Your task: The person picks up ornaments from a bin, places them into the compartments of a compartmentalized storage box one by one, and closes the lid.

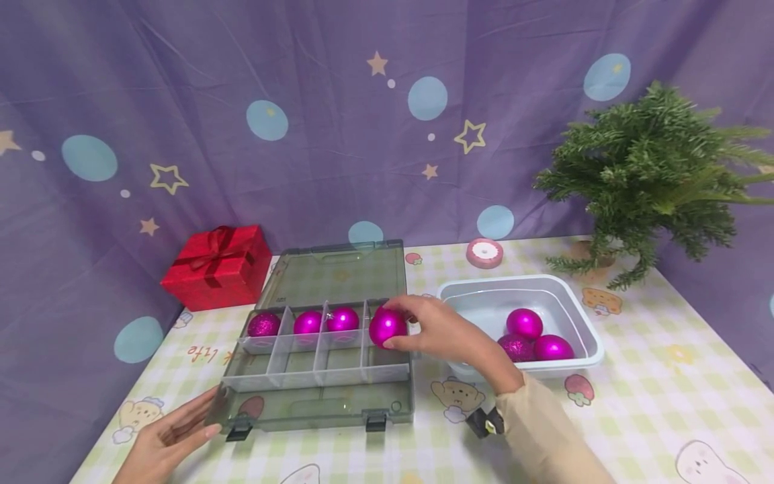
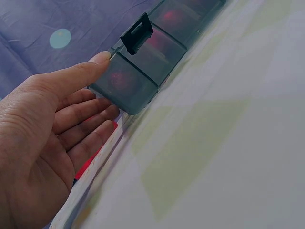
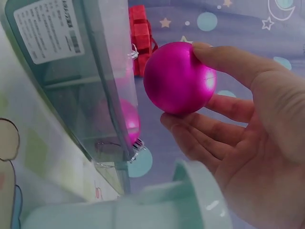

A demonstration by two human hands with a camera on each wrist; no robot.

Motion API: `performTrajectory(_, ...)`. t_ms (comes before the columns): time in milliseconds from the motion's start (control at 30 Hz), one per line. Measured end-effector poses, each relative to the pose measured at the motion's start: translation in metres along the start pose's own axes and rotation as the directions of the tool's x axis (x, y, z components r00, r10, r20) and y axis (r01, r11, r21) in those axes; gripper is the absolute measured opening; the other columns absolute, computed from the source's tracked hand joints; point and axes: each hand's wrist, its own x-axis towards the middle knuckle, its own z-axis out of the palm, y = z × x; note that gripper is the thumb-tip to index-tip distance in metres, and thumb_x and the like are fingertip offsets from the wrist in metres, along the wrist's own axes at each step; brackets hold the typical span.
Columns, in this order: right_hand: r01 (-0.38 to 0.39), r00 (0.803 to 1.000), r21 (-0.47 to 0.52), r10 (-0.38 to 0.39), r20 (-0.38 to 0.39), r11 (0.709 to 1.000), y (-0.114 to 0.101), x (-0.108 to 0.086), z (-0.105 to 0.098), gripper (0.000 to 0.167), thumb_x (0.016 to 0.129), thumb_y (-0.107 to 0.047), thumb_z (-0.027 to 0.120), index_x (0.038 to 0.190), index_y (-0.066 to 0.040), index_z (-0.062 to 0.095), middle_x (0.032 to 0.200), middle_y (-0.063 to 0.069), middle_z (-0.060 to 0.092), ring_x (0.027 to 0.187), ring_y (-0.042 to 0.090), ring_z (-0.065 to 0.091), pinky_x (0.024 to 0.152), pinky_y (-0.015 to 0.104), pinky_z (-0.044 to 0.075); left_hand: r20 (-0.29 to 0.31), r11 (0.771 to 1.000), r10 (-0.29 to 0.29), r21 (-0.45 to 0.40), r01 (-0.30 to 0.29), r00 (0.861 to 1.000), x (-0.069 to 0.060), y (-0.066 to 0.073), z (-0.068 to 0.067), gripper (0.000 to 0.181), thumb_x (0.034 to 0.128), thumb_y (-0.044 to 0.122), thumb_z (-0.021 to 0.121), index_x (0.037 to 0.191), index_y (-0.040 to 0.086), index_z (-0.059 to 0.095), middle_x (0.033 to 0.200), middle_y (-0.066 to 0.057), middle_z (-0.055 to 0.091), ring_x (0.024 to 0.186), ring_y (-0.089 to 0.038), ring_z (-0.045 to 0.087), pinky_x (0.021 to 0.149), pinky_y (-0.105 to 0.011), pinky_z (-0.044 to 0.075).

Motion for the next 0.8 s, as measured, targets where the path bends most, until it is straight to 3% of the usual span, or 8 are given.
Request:
performTrajectory(267,-0.002,0.999,-0.025,0.003,0.032,1.0,0.0,0.001,0.007,0.056,0.092,-0.028,0.082,0.138,-0.002,0.061,0.129,0.007,0.066,0.111,0.022,0.064,0.095,0.047,0.06,0.002,1.0,0.02,-0.005,-0.02,1.0,0.0,0.0,0.0,0.07,0.0924,0.035,0.081,0.149,0.003,0.055,0.147,-0.015,0.056,0.113,0.013,0.054,0.096,-0.015,0.052)
performTrajectory(633,0.009,0.999,-0.097,-0.006,0.038,0.995,0.003,0.001,0.011,0.055,0.092,-0.03,0.082,0.135,-0.001,0.063,0.127,0.007,0.066,0.112,0.022,0.063,0.096,0.043,0.059,-0.002,1.0,-0.005,0.001,0.005,1.0,0.0,0.002,0.0,0.072,0.0919,0.036,0.082,0.15,0.003,0.055,0.148,-0.014,0.056,0.112,0.013,0.054,0.095,-0.014,0.052)
performTrajectory(800,0.001,0.999,-0.079,0.002,0.039,0.997,0.005,-0.001,0.01,0.055,0.093,-0.029,0.08,0.135,0.001,0.062,0.128,0.012,0.066,0.112,0.028,0.065,0.097,0.044,0.058,0.004,1.0,-0.028,0.004,0.028,1.0,0.0,0.003,0.0,0.074,0.0915,0.038,0.082,0.15,0.004,0.054,0.149,-0.014,0.055,0.112,0.014,0.053,0.096,-0.014,0.051)
